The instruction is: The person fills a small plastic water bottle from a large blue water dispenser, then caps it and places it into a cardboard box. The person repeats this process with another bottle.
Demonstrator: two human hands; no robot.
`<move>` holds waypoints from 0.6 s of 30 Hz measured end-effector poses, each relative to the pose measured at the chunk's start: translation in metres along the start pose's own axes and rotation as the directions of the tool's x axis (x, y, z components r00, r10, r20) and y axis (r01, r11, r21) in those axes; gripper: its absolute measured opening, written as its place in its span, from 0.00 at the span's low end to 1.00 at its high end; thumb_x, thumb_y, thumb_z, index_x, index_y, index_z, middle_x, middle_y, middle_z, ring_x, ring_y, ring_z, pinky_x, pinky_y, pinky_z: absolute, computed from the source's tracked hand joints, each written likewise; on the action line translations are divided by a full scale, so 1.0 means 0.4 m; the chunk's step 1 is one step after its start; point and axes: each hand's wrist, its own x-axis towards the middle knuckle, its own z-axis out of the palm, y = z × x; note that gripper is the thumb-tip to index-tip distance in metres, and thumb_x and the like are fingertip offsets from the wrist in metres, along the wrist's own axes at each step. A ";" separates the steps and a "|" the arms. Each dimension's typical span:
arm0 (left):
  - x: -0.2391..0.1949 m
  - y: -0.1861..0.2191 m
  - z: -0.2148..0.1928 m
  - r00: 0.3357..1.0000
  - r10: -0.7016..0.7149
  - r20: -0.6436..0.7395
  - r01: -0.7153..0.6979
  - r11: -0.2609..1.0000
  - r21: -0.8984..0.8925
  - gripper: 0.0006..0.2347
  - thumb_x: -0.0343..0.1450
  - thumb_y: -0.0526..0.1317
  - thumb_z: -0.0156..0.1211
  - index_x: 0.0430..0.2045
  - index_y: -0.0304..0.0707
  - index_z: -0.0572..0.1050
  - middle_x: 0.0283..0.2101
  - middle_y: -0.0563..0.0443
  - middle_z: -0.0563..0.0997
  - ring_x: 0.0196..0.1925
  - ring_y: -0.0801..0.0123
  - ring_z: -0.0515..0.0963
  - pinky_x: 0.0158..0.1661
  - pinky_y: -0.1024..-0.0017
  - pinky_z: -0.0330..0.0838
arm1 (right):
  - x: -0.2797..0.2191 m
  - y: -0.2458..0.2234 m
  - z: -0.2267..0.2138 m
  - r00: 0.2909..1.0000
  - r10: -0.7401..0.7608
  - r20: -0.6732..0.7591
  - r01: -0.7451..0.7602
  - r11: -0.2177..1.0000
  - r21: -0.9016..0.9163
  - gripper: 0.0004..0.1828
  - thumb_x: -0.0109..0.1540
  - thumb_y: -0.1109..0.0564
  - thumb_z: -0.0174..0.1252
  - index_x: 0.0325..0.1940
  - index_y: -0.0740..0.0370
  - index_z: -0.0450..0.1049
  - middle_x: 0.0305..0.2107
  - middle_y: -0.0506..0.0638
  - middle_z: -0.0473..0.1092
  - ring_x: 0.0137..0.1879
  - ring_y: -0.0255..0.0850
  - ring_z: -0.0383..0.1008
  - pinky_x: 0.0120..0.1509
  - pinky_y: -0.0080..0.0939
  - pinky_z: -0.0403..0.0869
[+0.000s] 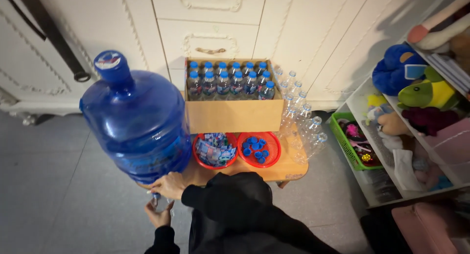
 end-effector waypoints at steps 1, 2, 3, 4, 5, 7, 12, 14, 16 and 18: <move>-0.010 0.007 -0.011 1.000 -0.027 -0.016 0.027 0.999 0.034 0.33 0.52 0.29 0.79 0.48 0.28 0.63 0.56 0.32 0.72 0.58 0.51 0.73 0.57 0.57 0.67 | -0.005 0.000 0.012 1.000 -0.016 0.002 0.016 1.000 0.004 0.20 0.63 0.34 0.54 0.51 0.40 0.82 0.44 0.45 0.80 0.50 0.48 0.80 0.49 0.45 0.73; -0.004 0.013 -0.003 1.000 -0.022 -0.013 0.023 0.999 0.031 0.33 0.52 0.29 0.79 0.48 0.28 0.63 0.56 0.32 0.72 0.58 0.51 0.73 0.57 0.57 0.67 | -0.001 -0.001 -0.001 1.000 -0.017 -0.004 0.017 1.000 0.003 0.20 0.63 0.34 0.54 0.51 0.40 0.82 0.44 0.45 0.80 0.50 0.48 0.80 0.49 0.45 0.73; -0.007 0.017 -0.003 0.999 -0.048 -0.011 0.049 0.999 0.022 0.34 0.52 0.28 0.79 0.49 0.27 0.62 0.58 0.31 0.72 0.58 0.49 0.74 0.56 0.56 0.68 | -0.005 -0.005 -0.005 1.000 -0.019 0.012 0.019 1.000 0.006 0.20 0.63 0.35 0.54 0.51 0.40 0.82 0.44 0.46 0.80 0.50 0.49 0.80 0.50 0.46 0.74; -0.009 0.019 -0.004 0.997 -0.074 -0.009 0.074 0.997 0.013 0.34 0.52 0.27 0.78 0.50 0.27 0.62 0.59 0.30 0.71 0.59 0.48 0.74 0.56 0.55 0.68 | -0.007 -0.009 -0.010 0.999 -0.022 0.027 0.022 1.000 0.008 0.20 0.64 0.35 0.54 0.52 0.40 0.82 0.45 0.46 0.79 0.51 0.50 0.80 0.50 0.47 0.74; -0.007 0.017 -0.005 0.997 -0.075 -0.010 0.075 0.997 0.015 0.34 0.52 0.27 0.78 0.50 0.27 0.62 0.59 0.30 0.71 0.59 0.48 0.74 0.56 0.55 0.68 | -0.006 -0.007 -0.005 0.999 -0.022 0.028 0.021 1.000 0.010 0.20 0.64 0.35 0.54 0.52 0.40 0.82 0.45 0.46 0.79 0.51 0.50 0.80 0.50 0.47 0.74; -0.004 0.015 -0.004 0.997 -0.078 0.001 0.078 0.997 -0.010 0.34 0.52 0.26 0.78 0.50 0.26 0.61 0.58 0.28 0.72 0.57 0.47 0.75 0.55 0.55 0.70 | -0.002 -0.002 0.002 1.000 -0.009 0.019 0.008 1.000 0.021 0.20 0.63 0.35 0.55 0.51 0.41 0.82 0.42 0.47 0.80 0.49 0.49 0.80 0.48 0.46 0.73; -0.010 0.038 -0.005 0.996 -0.094 0.013 0.094 0.995 -0.026 0.34 0.53 0.24 0.76 0.50 0.26 0.61 0.57 0.28 0.71 0.57 0.46 0.75 0.54 0.53 0.71 | -0.005 -0.010 -0.008 1.000 -0.008 0.024 0.008 1.000 0.026 0.19 0.64 0.36 0.55 0.51 0.42 0.82 0.42 0.47 0.80 0.48 0.49 0.80 0.48 0.46 0.74; -0.014 0.049 -0.005 0.995 -0.100 0.012 0.100 0.995 -0.022 0.33 0.53 0.24 0.76 0.50 0.26 0.61 0.58 0.28 0.71 0.58 0.46 0.75 0.54 0.53 0.71 | -0.005 -0.011 -0.011 1.000 -0.007 0.026 0.006 1.000 0.024 0.20 0.64 0.36 0.55 0.52 0.42 0.82 0.42 0.48 0.80 0.48 0.50 0.80 0.47 0.46 0.74; -0.020 0.059 -0.007 0.996 -0.088 0.000 0.088 0.996 -0.005 0.33 0.53 0.23 0.76 0.51 0.27 0.62 0.58 0.30 0.71 0.59 0.47 0.74 0.54 0.53 0.72 | -0.003 -0.007 -0.005 1.000 -0.018 0.022 0.018 0.999 0.028 0.21 0.63 0.36 0.56 0.50 0.45 0.83 0.41 0.48 0.80 0.46 0.49 0.81 0.48 0.46 0.75; -0.019 0.053 -0.008 0.997 -0.074 0.009 0.075 0.997 -0.021 0.32 0.54 0.23 0.75 0.50 0.26 0.62 0.57 0.30 0.71 0.58 0.48 0.74 0.54 0.54 0.72 | -0.003 -0.005 -0.003 1.000 -0.016 0.023 0.015 0.999 0.028 0.21 0.63 0.36 0.56 0.50 0.45 0.83 0.40 0.49 0.80 0.46 0.49 0.81 0.47 0.46 0.74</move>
